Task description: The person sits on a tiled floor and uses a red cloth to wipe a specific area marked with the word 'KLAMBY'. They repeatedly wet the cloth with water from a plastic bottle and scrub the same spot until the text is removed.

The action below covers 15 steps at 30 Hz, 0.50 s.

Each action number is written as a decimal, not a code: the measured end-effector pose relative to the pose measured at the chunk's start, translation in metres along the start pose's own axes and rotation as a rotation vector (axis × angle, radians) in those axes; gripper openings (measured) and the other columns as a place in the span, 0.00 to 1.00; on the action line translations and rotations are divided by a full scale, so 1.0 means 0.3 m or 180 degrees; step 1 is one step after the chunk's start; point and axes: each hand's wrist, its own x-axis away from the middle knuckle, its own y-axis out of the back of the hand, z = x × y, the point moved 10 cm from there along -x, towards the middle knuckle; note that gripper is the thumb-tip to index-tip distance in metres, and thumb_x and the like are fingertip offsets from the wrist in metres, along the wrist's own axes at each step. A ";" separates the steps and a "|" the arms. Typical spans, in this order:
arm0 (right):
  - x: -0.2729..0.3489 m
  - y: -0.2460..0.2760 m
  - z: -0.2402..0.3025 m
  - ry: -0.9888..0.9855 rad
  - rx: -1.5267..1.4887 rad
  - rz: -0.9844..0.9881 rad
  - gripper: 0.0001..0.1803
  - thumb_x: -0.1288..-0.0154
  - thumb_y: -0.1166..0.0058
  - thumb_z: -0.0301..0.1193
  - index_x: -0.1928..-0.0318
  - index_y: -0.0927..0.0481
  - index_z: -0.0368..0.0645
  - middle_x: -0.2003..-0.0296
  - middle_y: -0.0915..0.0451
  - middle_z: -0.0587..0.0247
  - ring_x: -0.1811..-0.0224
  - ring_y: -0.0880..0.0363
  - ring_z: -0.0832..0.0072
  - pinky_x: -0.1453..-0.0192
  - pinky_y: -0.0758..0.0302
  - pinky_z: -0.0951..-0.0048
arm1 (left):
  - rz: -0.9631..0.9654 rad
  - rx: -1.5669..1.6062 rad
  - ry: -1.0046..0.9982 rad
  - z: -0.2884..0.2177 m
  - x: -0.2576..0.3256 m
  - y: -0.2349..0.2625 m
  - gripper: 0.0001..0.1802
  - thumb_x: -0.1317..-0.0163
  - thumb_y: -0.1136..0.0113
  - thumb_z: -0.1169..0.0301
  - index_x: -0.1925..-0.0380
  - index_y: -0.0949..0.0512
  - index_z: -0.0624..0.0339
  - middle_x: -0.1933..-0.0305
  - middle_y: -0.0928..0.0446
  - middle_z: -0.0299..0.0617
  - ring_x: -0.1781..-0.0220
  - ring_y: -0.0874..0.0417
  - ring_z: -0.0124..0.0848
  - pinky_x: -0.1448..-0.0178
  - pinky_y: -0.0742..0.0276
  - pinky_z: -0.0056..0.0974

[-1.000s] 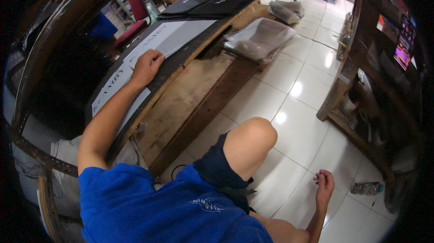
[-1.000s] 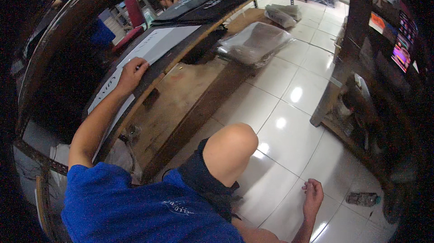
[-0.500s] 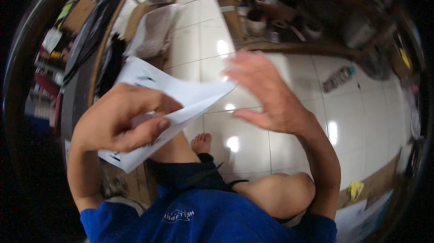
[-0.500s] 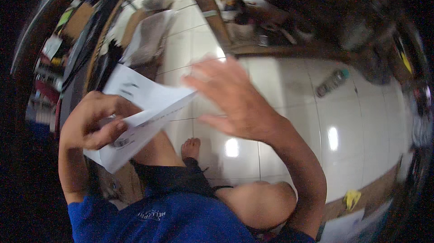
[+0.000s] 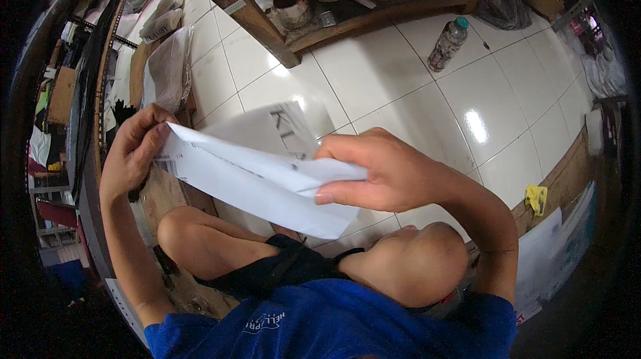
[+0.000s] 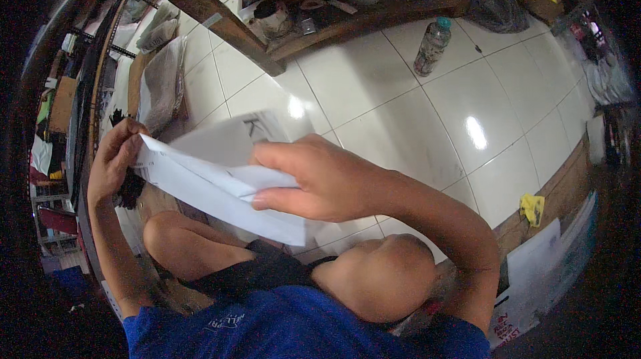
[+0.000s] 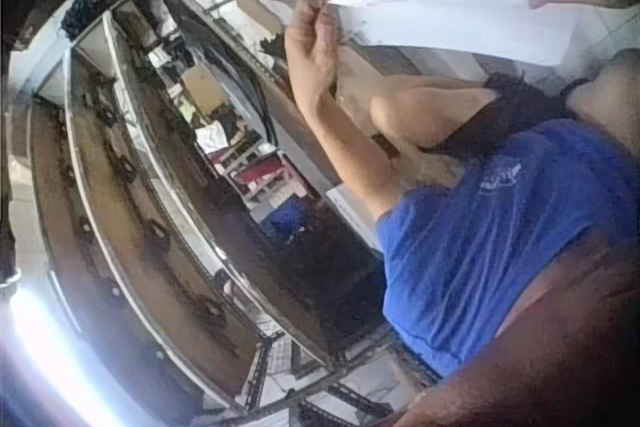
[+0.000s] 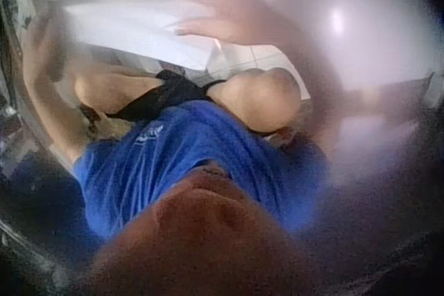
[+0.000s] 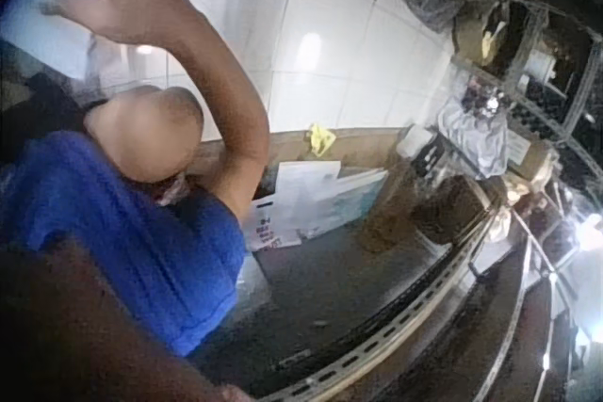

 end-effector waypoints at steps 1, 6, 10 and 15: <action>-0.009 -0.009 -0.011 -0.0043 -0.0296 -0.0064 0.14 0.39 0.36 0.31 0.57 0.23 0.39 0.67 0.18 0.58 0.66 0.20 0.70 0.61 0.27 0.72 | 0.0014 0.0020 0.0115 0.040 -0.020 0.022 0.13 0.30 0.48 0.64 0.65 0.26 0.64 0.71 0.29 0.32 0.70 0.33 0.21 0.64 0.35 0.29; -0.027 -0.032 -0.152 -0.0241 -0.1318 -0.0413 0.17 0.37 0.39 0.35 0.53 0.26 0.38 0.59 0.21 0.62 0.55 0.22 0.78 0.57 0.24 0.69 | 0.0061 -0.1283 -0.0621 -0.087 -0.240 0.020 0.13 0.33 0.47 0.66 0.61 0.21 0.67 0.69 0.22 0.42 0.65 0.22 0.30 0.58 0.26 0.37; 0.052 0.008 -0.261 -0.0454 -0.2559 -0.1087 0.28 0.36 0.40 0.33 0.39 0.33 0.37 0.53 0.21 0.61 0.52 0.22 0.73 0.50 0.22 0.68 | 0.0998 -0.2183 -0.1295 -0.198 -0.554 -0.225 0.15 0.35 0.46 0.64 0.62 0.19 0.66 0.64 0.18 0.54 0.62 0.17 0.43 0.55 0.23 0.44; 0.390 0.062 -0.673 -0.1087 -0.2884 -0.2725 0.31 0.35 0.43 0.31 0.36 0.38 0.34 0.45 0.26 0.52 0.52 0.20 0.67 0.52 0.20 0.62 | -0.0213 -0.0872 -0.2688 -0.295 -0.755 -0.652 0.21 0.35 0.44 0.58 0.50 0.23 0.64 0.53 0.21 0.57 0.51 0.21 0.52 0.45 0.26 0.47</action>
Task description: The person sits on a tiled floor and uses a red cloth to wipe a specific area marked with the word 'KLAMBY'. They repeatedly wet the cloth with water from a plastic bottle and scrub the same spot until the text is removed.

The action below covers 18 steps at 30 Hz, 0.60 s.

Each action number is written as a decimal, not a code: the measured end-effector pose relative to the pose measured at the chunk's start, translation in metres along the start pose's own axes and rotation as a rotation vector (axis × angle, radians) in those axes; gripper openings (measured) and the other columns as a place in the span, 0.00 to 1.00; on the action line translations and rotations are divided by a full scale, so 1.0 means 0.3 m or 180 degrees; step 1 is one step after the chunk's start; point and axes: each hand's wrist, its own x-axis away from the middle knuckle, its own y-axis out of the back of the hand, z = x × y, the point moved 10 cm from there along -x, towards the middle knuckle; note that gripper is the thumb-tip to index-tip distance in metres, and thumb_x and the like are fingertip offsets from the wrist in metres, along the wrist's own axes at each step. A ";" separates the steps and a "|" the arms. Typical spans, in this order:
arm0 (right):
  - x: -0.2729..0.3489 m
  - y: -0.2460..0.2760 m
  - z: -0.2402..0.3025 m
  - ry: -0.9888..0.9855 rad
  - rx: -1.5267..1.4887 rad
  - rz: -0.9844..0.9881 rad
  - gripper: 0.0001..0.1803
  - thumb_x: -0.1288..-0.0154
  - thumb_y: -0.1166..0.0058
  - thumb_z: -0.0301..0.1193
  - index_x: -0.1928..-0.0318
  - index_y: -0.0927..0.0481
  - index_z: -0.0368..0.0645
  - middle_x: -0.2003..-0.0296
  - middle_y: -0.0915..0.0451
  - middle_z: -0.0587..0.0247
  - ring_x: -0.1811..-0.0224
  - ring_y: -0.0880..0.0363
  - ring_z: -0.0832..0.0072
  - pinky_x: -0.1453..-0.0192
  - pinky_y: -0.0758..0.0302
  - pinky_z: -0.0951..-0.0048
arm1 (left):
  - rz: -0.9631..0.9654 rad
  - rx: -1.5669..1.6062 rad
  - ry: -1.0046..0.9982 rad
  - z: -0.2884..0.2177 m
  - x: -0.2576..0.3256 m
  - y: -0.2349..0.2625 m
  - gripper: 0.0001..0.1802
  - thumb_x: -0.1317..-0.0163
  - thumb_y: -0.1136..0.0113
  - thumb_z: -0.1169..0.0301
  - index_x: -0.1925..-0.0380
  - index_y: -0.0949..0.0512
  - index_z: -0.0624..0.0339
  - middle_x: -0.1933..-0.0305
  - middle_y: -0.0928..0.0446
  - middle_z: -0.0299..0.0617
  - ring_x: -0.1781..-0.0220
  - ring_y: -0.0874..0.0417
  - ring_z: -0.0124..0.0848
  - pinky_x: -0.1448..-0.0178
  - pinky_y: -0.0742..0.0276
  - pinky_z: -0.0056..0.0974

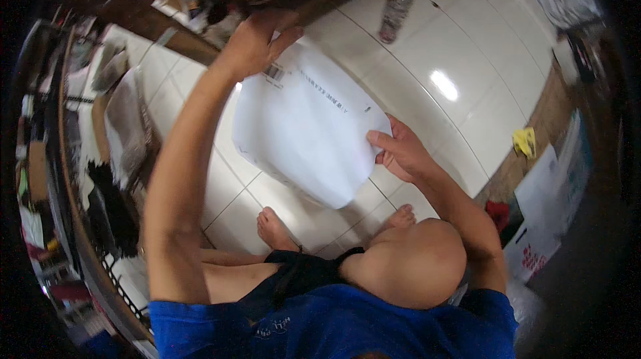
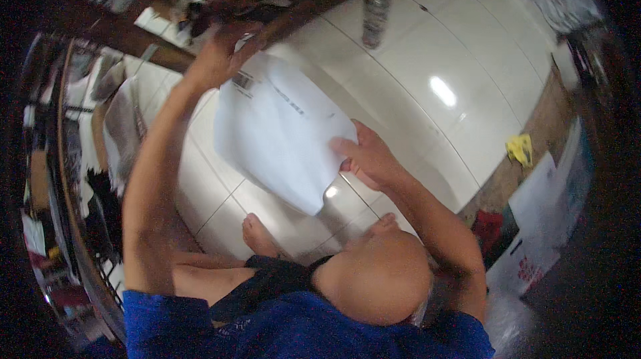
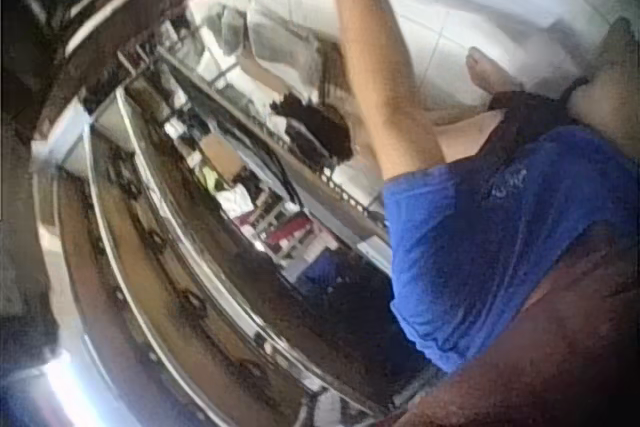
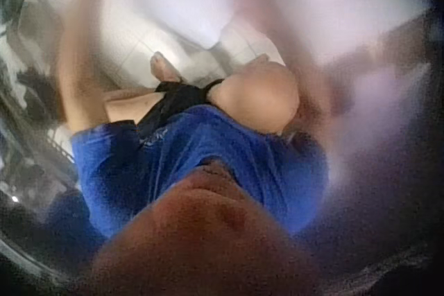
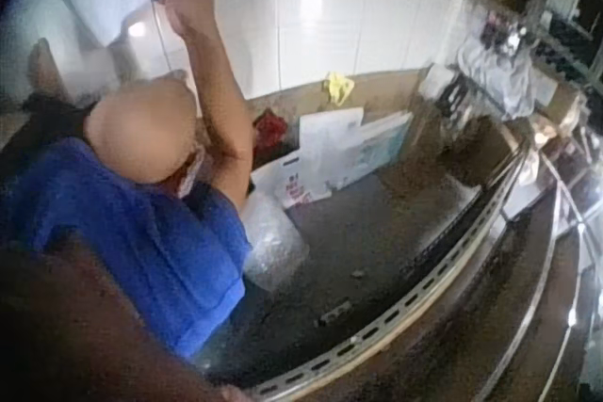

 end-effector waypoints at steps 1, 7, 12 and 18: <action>0.002 0.183 -0.072 -0.0033 0.0125 -0.0396 0.31 0.35 0.43 0.32 0.35 0.38 0.34 0.44 0.27 0.52 0.52 0.20 0.66 0.52 0.20 0.62 | -0.0154 0.0368 0.0112 0.004 -0.005 -0.107 0.24 0.36 0.42 0.57 0.47 0.24 0.64 0.47 0.23 0.57 0.44 0.25 0.53 0.39 0.30 0.47; 0.115 0.580 -0.499 -0.0574 0.1591 -0.1971 0.41 0.38 0.39 0.41 0.33 0.41 0.31 0.45 0.26 0.47 0.53 0.20 0.64 0.55 0.21 0.63 | 0.0449 0.0163 0.1458 0.124 0.679 -0.561 0.34 0.37 0.40 0.58 0.38 0.34 0.71 0.32 0.38 0.63 0.29 0.40 0.55 0.26 0.46 0.52; 0.144 0.526 -0.516 -0.0305 0.1834 -0.2515 0.20 0.38 0.44 0.34 0.49 0.27 0.38 0.63 0.20 0.47 0.60 0.19 0.58 0.53 0.24 0.60 | 0.0938 0.0331 0.2547 0.205 1.090 -0.642 0.40 0.33 0.46 0.51 0.30 0.46 0.63 0.25 0.54 0.60 0.24 0.52 0.55 0.25 0.48 0.54; 0.597 0.647 -0.537 0.0441 0.1106 -0.3082 0.20 0.37 0.43 0.28 0.45 0.26 0.39 0.62 0.20 0.61 0.60 0.21 0.75 0.55 0.23 0.71 | 0.1529 -0.0541 0.1892 0.467 1.378 -0.661 0.42 0.33 0.46 0.48 0.28 0.48 0.60 0.25 0.57 0.65 0.23 0.55 0.58 0.25 0.50 0.55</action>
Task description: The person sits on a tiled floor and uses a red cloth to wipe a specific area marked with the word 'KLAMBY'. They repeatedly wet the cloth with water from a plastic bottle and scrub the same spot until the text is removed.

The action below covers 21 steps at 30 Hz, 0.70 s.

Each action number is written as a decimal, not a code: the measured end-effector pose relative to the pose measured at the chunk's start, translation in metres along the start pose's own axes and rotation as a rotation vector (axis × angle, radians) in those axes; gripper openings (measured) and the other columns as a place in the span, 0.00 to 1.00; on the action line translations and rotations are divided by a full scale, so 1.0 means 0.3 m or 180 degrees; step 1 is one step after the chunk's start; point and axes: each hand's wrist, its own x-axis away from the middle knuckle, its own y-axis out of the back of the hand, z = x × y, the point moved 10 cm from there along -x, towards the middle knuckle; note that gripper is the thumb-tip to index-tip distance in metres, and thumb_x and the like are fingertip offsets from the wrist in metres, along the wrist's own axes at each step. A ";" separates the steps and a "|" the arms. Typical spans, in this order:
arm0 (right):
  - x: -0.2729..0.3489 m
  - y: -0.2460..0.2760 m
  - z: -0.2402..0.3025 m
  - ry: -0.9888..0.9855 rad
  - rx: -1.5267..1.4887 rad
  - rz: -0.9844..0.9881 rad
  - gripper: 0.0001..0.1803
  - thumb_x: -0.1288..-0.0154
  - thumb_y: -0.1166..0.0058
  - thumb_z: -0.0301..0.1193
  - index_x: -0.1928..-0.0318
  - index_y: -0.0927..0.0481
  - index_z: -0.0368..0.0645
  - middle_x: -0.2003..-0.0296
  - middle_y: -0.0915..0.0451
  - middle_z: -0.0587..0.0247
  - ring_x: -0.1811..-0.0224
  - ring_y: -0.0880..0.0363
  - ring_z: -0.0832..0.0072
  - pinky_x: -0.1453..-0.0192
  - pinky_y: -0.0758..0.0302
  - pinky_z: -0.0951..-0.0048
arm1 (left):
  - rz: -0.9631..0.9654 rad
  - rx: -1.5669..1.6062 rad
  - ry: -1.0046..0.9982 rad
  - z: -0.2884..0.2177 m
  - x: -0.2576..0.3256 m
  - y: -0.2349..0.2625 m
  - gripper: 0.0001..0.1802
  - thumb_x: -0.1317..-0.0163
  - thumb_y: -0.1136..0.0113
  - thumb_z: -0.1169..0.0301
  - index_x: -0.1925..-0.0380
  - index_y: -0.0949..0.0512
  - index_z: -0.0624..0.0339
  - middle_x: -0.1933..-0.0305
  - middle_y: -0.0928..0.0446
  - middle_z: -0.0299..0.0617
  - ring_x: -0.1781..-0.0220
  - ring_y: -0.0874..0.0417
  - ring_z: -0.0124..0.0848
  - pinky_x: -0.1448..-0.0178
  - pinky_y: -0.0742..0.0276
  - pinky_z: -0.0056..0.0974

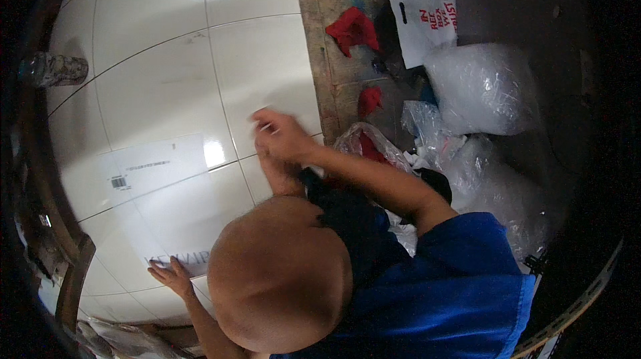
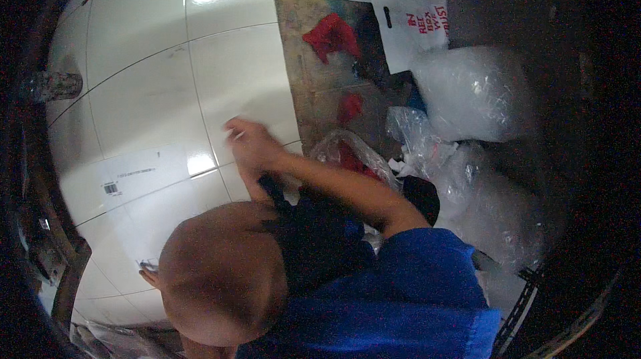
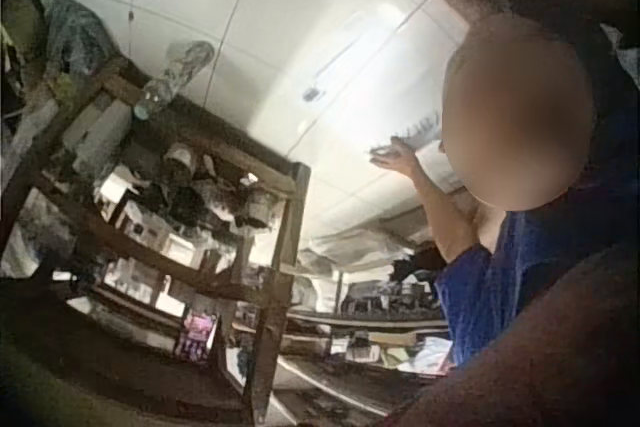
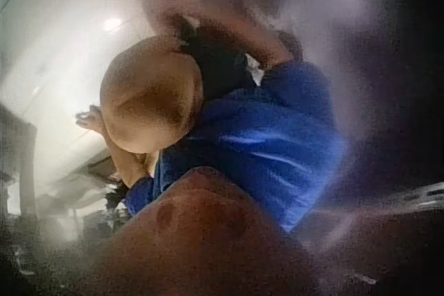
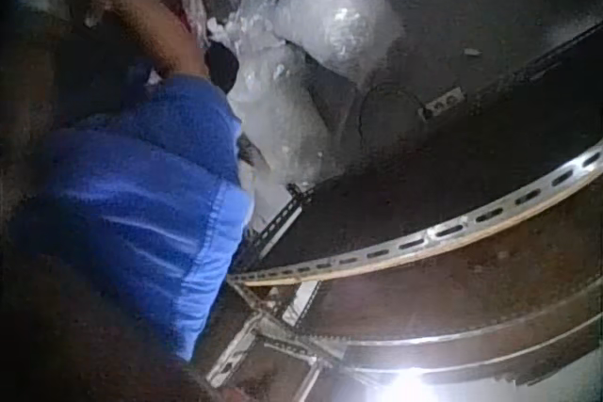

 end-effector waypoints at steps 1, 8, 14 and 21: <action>0.046 0.178 0.063 -0.0191 0.0898 -0.0325 0.16 0.36 0.43 0.26 0.47 0.24 0.40 0.61 0.20 0.62 0.60 0.21 0.76 0.55 0.23 0.72 | 0.0086 -0.0322 -0.0261 0.030 0.001 0.004 0.42 0.34 0.45 0.48 0.28 0.48 0.60 0.25 0.57 0.65 0.23 0.55 0.58 0.25 0.50 0.55; 0.360 0.942 -0.173 -0.0655 0.2402 -0.1969 0.35 0.43 0.35 0.45 0.37 0.29 0.45 0.48 0.27 0.40 0.43 0.28 0.51 0.39 0.30 0.55 | 0.0189 0.0068 -0.0558 0.042 -0.099 0.083 0.41 0.33 0.45 0.53 0.27 0.49 0.58 0.25 0.58 0.65 0.23 0.56 0.59 0.24 0.52 0.57; 0.278 0.876 -0.281 -0.0997 0.1998 -0.1312 0.27 0.39 0.36 0.37 0.42 0.27 0.41 0.50 0.24 0.51 0.48 0.24 0.61 0.41 0.26 0.63 | 0.0126 -0.0251 -0.0816 0.042 -0.141 0.171 0.40 0.34 0.42 0.57 0.29 0.47 0.62 0.26 0.54 0.65 0.23 0.54 0.57 0.24 0.51 0.55; 0.094 0.665 -0.007 -0.0553 -0.0487 -0.0463 0.09 0.36 0.42 0.25 0.56 0.25 0.45 0.62 0.22 0.70 0.62 0.23 0.82 0.59 0.24 0.78 | -0.0174 0.1273 -0.0932 -0.557 -0.227 0.312 0.25 0.33 0.43 0.65 0.38 0.31 0.62 0.31 0.38 0.52 0.29 0.39 0.46 0.30 0.39 0.50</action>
